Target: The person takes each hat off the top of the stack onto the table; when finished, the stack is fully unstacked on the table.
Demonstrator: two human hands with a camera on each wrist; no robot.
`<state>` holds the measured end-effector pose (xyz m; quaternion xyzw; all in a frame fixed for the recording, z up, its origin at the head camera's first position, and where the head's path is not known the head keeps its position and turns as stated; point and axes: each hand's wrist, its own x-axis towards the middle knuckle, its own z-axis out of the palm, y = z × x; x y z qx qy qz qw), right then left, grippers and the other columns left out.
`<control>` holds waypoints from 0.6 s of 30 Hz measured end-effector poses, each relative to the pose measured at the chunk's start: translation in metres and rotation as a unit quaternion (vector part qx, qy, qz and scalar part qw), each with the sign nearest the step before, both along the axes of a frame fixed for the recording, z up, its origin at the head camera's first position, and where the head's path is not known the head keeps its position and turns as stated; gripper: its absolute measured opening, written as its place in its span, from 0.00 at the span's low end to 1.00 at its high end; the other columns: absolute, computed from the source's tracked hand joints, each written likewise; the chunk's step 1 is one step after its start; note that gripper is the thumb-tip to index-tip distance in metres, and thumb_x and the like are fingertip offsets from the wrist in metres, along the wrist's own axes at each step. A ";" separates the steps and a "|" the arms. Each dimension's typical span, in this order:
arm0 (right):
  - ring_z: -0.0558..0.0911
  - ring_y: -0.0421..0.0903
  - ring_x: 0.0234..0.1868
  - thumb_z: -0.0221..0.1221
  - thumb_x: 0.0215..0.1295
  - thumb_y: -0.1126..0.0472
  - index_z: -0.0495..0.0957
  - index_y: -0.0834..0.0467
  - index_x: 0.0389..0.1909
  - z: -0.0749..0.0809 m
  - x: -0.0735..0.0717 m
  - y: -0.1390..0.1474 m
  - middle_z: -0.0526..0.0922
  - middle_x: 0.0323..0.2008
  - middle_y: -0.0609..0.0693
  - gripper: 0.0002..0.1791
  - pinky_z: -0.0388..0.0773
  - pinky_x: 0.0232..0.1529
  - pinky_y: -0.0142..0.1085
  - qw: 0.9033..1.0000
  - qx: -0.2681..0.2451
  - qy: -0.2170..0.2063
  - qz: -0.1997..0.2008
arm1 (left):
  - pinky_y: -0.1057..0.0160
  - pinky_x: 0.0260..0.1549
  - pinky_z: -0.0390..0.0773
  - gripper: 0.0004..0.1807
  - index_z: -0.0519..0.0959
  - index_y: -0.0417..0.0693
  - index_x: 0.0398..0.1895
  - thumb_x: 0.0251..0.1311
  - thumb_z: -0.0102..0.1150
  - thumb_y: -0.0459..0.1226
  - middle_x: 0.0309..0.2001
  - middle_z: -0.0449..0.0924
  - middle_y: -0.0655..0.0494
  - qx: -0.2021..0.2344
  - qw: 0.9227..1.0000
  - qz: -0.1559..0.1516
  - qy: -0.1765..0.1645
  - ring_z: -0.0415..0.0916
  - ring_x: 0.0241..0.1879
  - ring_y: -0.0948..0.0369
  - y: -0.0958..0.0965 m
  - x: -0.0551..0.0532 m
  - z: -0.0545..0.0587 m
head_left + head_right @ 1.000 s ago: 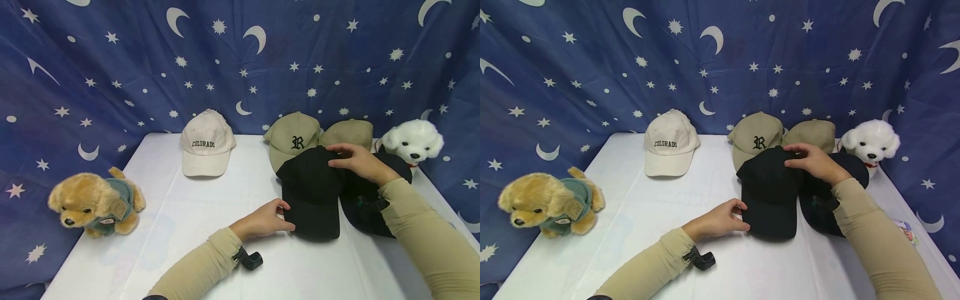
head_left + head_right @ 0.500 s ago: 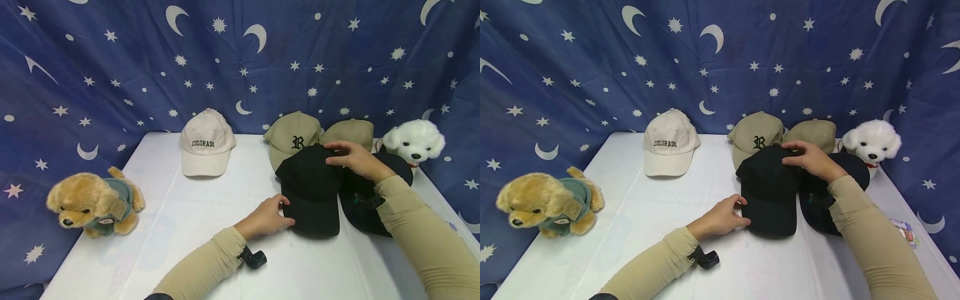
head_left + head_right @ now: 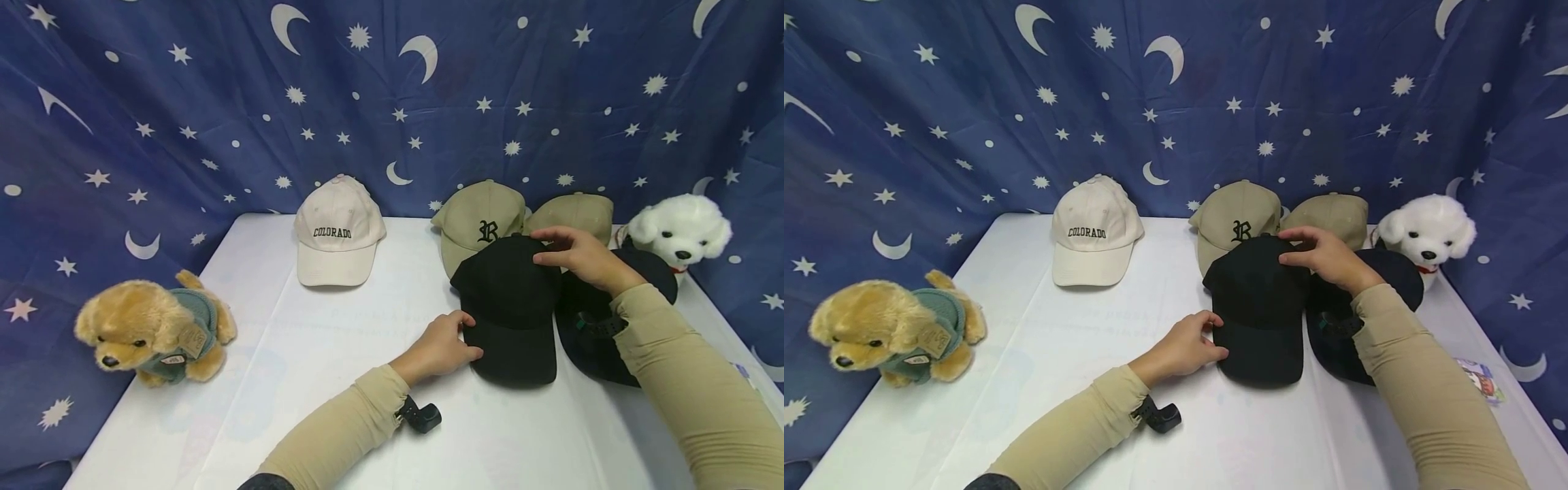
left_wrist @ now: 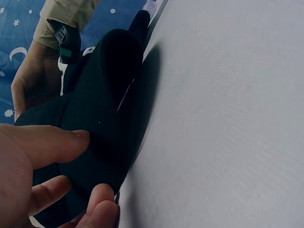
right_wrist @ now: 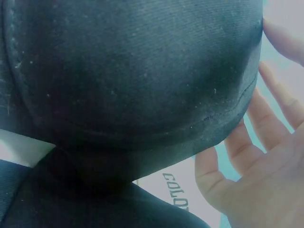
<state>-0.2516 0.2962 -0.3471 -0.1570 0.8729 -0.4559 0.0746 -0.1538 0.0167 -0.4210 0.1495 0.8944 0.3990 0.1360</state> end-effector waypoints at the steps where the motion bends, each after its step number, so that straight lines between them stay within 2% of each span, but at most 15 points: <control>1: 0.77 0.33 0.47 0.62 0.70 0.62 0.66 0.70 0.68 -0.001 -0.001 0.000 0.72 0.61 0.63 0.30 0.75 0.44 0.26 1.000 -0.001 0.000 0.000 | 0.63 0.48 0.74 0.24 0.77 0.48 0.54 0.56 0.73 0.41 0.45 0.77 0.53 0.000 1.000 0.000 0.001 0.73 0.46 0.59 0.001 0.000 0.000; 8: 0.77 0.34 0.47 0.62 0.69 0.63 0.66 0.71 0.67 -0.003 -0.002 0.003 0.72 0.59 0.59 0.30 0.75 0.45 0.25 1.000 -0.007 0.010 -0.002 | 0.63 0.48 0.74 0.24 0.77 0.48 0.54 0.56 0.73 0.42 0.45 0.77 0.52 -0.002 1.000 -0.001 0.007 0.73 0.47 0.59 0.005 -0.004 -0.002; 18: 0.75 0.32 0.48 0.61 0.70 0.64 0.65 0.71 0.68 -0.003 0.000 0.009 0.70 0.62 0.64 0.29 0.73 0.46 0.23 1.000 -0.010 0.010 -0.004 | 0.65 0.50 0.73 0.24 0.77 0.49 0.55 0.56 0.73 0.42 0.48 0.78 0.52 0.011 1.000 -0.006 -0.004 0.75 0.49 0.59 0.009 -0.006 -0.002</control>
